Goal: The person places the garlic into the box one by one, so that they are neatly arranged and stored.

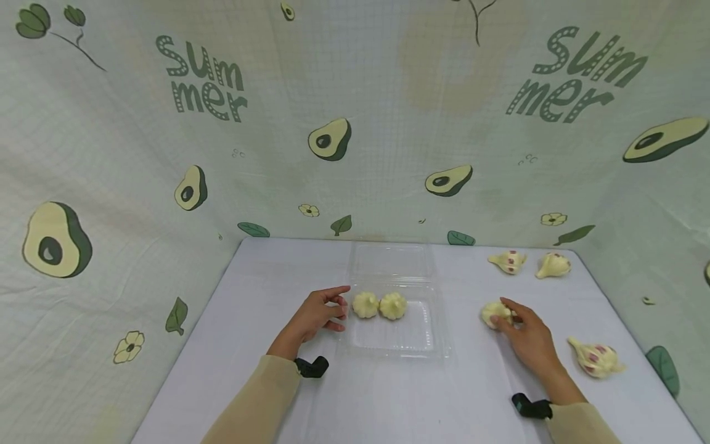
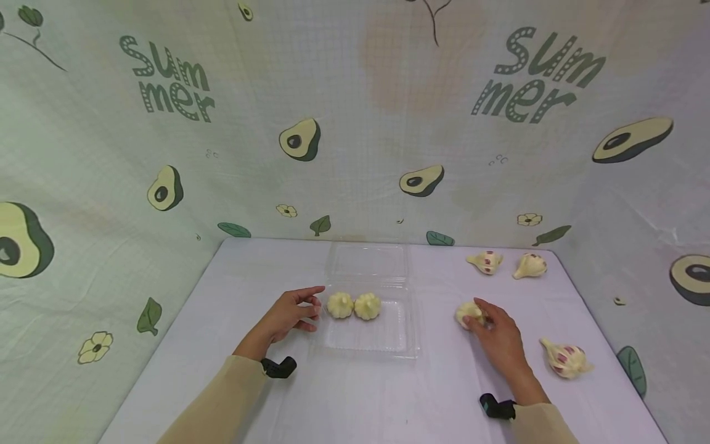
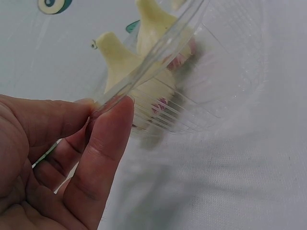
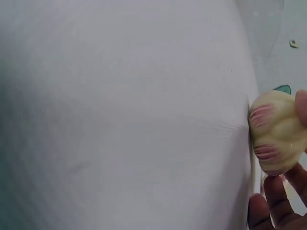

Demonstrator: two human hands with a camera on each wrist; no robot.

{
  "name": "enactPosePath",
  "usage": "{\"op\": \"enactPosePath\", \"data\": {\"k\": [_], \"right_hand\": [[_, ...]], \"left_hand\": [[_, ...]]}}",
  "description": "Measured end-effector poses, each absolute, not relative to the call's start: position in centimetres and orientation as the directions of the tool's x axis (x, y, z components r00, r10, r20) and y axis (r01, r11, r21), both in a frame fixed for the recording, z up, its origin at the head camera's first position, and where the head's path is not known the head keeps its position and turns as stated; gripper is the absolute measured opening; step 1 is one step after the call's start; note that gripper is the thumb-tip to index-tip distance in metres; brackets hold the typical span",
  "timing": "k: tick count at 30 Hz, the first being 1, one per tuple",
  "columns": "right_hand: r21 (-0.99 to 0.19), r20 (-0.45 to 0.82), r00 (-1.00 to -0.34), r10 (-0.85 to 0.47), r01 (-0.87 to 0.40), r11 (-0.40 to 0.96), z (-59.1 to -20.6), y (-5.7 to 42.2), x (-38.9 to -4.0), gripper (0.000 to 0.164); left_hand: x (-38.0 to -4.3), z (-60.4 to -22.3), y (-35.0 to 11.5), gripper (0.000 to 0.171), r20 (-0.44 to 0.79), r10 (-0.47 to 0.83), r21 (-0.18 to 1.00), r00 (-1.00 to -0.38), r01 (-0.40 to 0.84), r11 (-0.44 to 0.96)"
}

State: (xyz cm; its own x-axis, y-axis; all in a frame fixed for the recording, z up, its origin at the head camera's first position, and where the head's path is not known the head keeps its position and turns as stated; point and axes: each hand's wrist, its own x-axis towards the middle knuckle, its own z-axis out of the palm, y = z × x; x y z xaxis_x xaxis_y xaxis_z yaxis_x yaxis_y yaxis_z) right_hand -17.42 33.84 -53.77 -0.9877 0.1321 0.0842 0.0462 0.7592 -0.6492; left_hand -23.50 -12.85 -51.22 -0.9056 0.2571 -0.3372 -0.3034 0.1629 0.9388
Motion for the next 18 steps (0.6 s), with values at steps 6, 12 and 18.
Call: {"op": "enactPosePath", "data": {"k": [6,12,18], "right_hand": [[-0.674,0.063,-0.988,0.143,0.063,0.736,-53.33,33.89,-17.20,0.057],[-0.705,0.065,-0.996,0.053,-0.009,0.709,-52.89,33.78,-17.21,0.045],[-0.703,0.064,-0.998,0.021,-0.030,0.710,-53.16,33.31,-17.13,0.045]], "left_hand": [[-23.57,-51.17,-12.87,0.062,-0.330,0.262,0.941,-0.907,-0.296,0.163],[-23.50,-51.24,-12.83,0.061,-0.326,0.265,0.943,-0.907,-0.293,0.157],[-23.46,-51.37,-12.82,0.061,-0.329,0.262,0.942,-0.907,-0.297,0.154]]}}
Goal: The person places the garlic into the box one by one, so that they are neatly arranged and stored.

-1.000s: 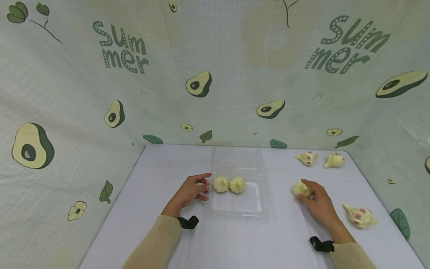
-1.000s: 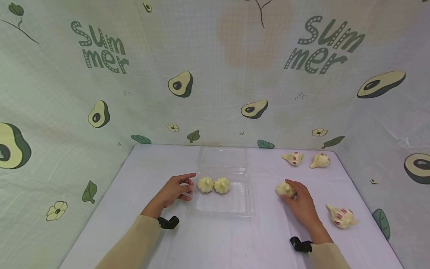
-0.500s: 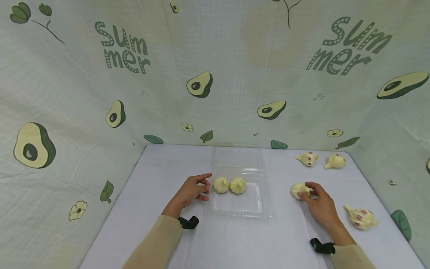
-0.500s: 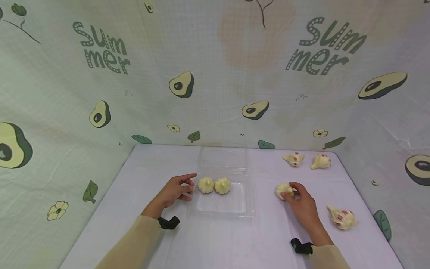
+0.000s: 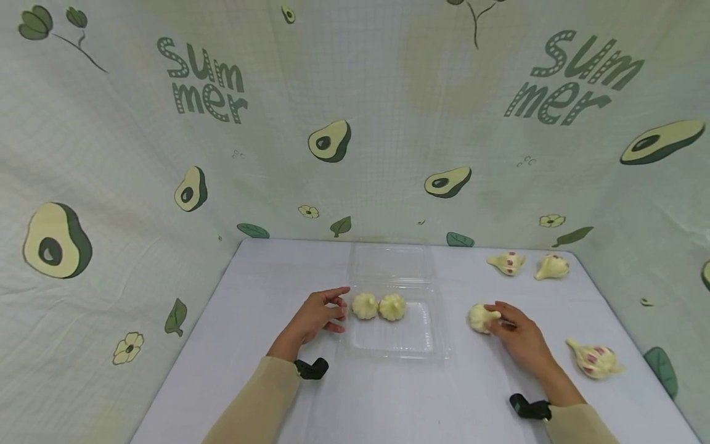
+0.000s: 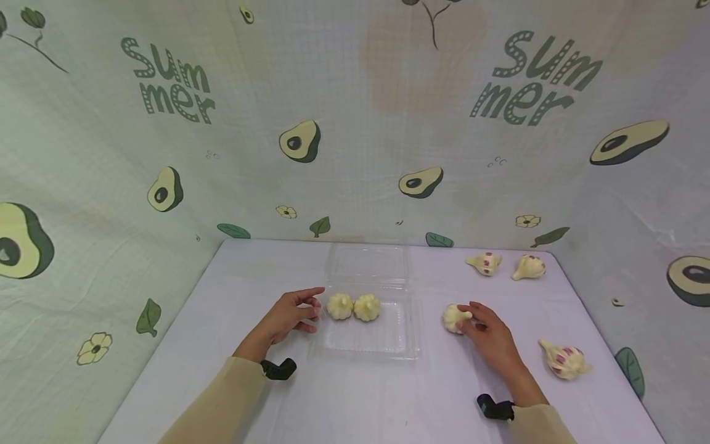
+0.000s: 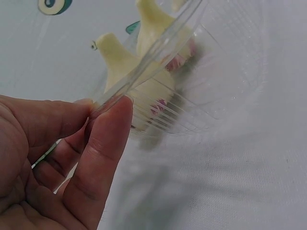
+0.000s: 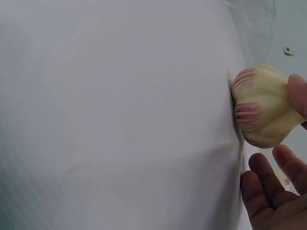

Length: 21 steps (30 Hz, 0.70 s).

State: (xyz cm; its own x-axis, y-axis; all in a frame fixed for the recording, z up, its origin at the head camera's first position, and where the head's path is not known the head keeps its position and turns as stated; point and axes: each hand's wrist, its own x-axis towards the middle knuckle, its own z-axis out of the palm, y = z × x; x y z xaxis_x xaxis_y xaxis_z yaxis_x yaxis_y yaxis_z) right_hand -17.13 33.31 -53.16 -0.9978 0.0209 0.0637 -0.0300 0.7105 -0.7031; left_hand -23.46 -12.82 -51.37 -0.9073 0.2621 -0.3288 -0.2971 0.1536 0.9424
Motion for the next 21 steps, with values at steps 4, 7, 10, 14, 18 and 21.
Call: {"op": "enactPosePath", "data": {"k": [4,7,10,14,18,21], "right_hand": [[-0.693,0.098,-0.992,0.085,-0.006,0.721,-53.3,33.0,-17.0,0.045],[-0.702,0.108,-0.984,0.140,0.024,0.711,-53.3,32.8,-16.9,0.045],[-0.720,0.098,-0.980,0.172,0.050,0.693,-53.2,32.6,-16.8,0.044],[-0.750,0.054,-0.983,0.175,0.076,0.658,-53.2,32.3,-16.9,0.045],[-0.750,0.024,-0.992,0.127,0.066,0.658,-53.5,31.7,-17.0,0.047],[-0.733,0.041,-0.996,0.085,0.028,0.680,-53.7,31.3,-17.2,0.044]], "left_hand": [[-23.4,-51.3,-12.8,0.061,-0.327,0.268,0.943,-0.906,-0.296,0.150],[-23.4,-51.3,-12.7,0.061,-0.326,0.265,0.944,-0.907,-0.297,0.146],[-23.4,-51.3,-12.8,0.060,-0.323,0.262,0.945,-0.909,-0.295,0.143],[-23.4,-51.3,-12.8,0.061,-0.324,0.261,0.944,-0.909,-0.295,0.146],[-23.4,-51.2,-12.7,0.061,-0.327,0.261,0.943,-0.908,-0.296,0.152],[-23.3,-51.2,-12.7,0.061,-0.325,0.261,0.943,-0.909,-0.293,0.156]]}}
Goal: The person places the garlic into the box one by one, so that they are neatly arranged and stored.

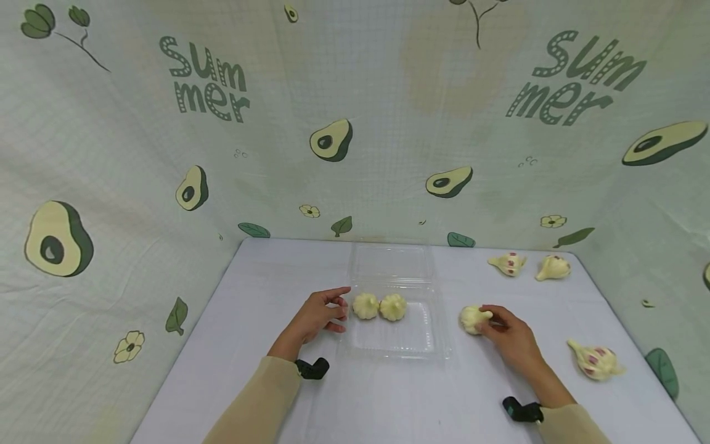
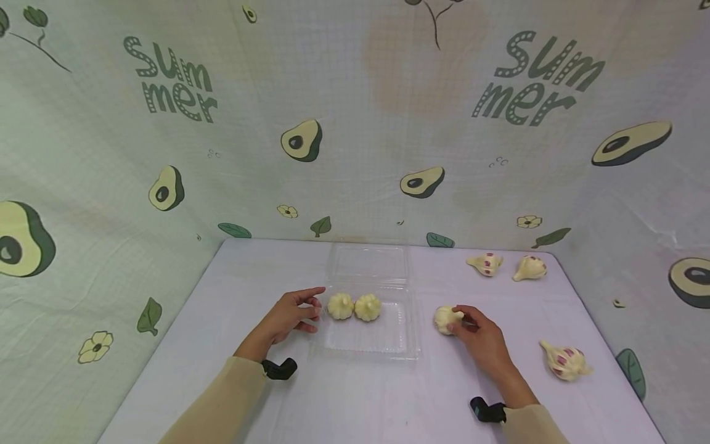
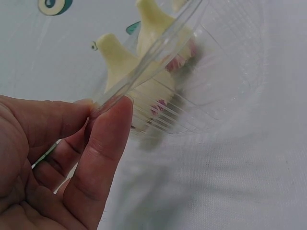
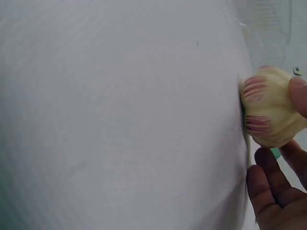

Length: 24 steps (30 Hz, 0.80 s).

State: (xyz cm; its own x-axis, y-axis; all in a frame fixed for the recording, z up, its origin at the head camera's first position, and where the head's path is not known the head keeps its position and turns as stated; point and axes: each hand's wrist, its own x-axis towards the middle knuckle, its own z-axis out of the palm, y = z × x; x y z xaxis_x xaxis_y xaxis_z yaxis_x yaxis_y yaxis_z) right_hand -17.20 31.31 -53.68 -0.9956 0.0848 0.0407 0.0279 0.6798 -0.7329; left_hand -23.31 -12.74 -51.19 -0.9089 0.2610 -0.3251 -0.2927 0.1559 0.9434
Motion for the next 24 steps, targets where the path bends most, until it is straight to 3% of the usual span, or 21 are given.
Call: {"op": "enactPosePath", "data": {"k": [24], "right_hand": [[-0.805,0.123,-0.984,0.129,-0.023,0.592,-51.6,30.2,-17.3,0.042]], "left_hand": [[-23.4,-51.2,-12.7,0.061,-0.340,0.244,0.938,-0.908,-0.309,0.159]]}}
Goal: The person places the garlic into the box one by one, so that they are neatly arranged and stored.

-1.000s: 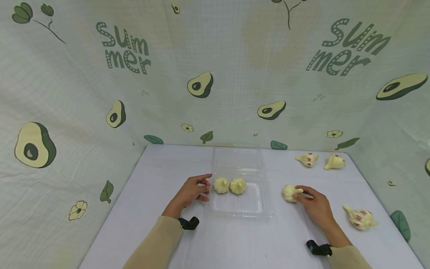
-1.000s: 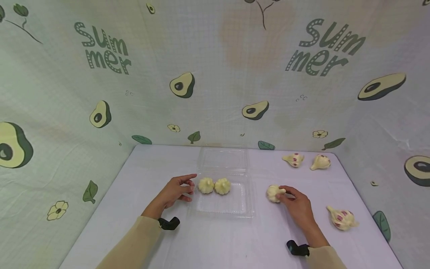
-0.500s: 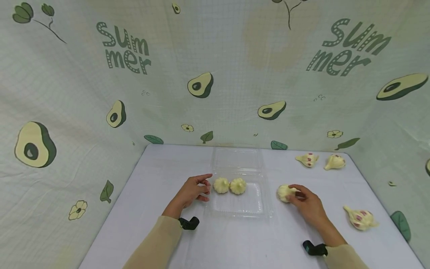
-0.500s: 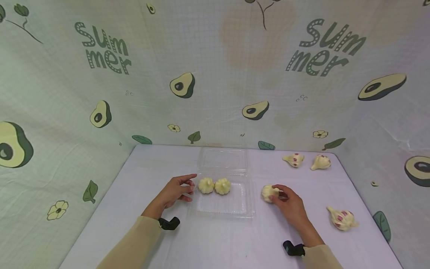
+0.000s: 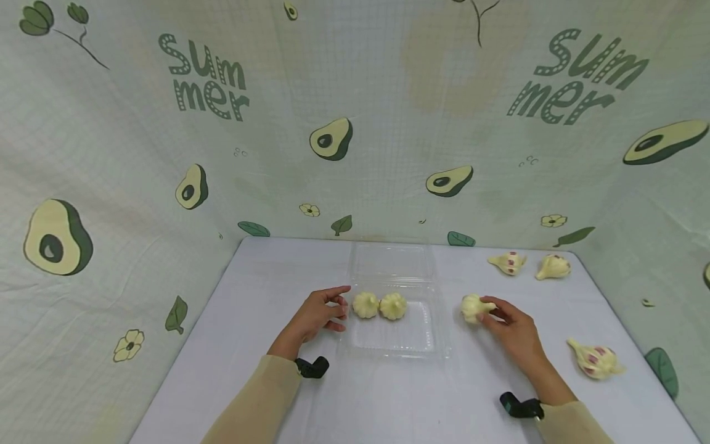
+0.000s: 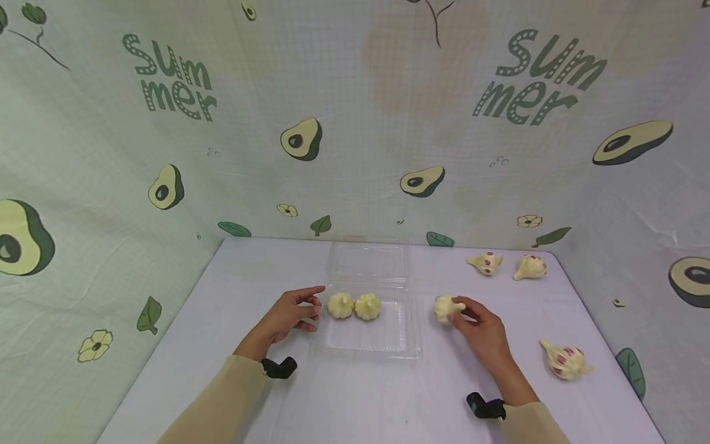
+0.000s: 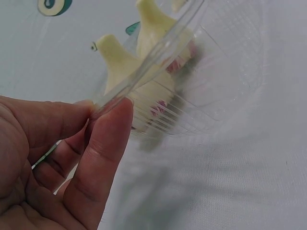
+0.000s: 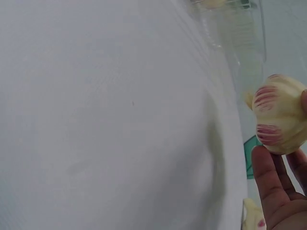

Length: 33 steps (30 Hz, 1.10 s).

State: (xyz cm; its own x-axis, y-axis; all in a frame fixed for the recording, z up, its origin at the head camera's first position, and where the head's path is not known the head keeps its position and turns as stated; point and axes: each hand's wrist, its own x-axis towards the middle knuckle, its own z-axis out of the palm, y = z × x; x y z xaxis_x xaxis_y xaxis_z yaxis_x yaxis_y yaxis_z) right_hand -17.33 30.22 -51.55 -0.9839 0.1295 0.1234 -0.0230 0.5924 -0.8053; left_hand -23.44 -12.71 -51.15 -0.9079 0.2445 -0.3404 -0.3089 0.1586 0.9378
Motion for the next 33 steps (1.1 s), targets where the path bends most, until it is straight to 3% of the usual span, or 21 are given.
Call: {"op": "enactPosePath", "data": {"k": [19,33], "right_hand": [[-0.850,0.128,-0.986,0.107,-0.053,0.523,-47.3,25.7,-18.2,0.043],[-0.762,0.242,-0.969,-0.038,-0.214,0.611,-49.5,21.5,-19.6,0.035]], "left_hand": [[-23.6,-51.4,-12.8,0.060,-0.328,0.257,0.943,-0.909,-0.298,0.150],[-23.4,-51.2,-12.8,0.059,-0.324,0.262,0.945,-0.909,-0.296,0.142]]}}
